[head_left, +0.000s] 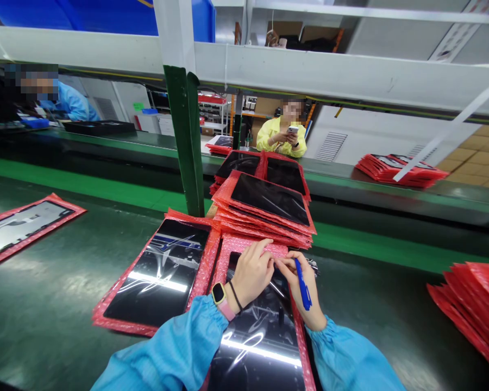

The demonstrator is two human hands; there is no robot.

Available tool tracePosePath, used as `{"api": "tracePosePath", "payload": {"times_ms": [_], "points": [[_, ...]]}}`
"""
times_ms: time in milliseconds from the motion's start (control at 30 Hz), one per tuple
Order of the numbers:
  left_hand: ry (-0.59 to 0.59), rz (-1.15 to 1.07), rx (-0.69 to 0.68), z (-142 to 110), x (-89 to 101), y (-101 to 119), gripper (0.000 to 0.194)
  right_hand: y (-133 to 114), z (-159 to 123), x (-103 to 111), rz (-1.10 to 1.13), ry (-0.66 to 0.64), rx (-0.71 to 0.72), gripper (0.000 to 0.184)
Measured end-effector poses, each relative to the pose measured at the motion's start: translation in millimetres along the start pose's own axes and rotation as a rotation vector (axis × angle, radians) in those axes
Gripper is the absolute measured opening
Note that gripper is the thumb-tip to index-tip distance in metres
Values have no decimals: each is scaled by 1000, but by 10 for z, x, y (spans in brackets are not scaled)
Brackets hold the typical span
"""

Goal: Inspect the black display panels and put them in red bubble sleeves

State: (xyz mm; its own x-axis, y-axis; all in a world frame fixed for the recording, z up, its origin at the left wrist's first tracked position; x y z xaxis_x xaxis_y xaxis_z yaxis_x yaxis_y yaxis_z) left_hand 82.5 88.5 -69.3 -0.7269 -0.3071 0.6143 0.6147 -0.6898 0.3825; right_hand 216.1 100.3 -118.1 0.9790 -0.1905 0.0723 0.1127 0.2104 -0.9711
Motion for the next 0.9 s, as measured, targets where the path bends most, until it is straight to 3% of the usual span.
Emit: {"api": "tracePosePath", "payload": {"times_ms": [900], "points": [[34, -42, 64, 20, 6, -72, 12, -14, 5, -7, 41, -6, -36, 33]]}}
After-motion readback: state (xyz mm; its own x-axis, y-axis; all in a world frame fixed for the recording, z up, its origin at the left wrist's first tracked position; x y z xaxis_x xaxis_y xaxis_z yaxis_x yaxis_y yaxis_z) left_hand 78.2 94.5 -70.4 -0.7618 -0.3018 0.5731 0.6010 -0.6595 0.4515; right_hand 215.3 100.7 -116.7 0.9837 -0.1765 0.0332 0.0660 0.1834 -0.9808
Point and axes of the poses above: each hand's wrist, its own z-axis towards the middle knuckle, its own x-axis out of the back of the hand, y = z × x, the point moved 8 cm from there along z, towards the middle knuckle, and after that the axes turned 4 degrees about -z, right-handed, at the moved point
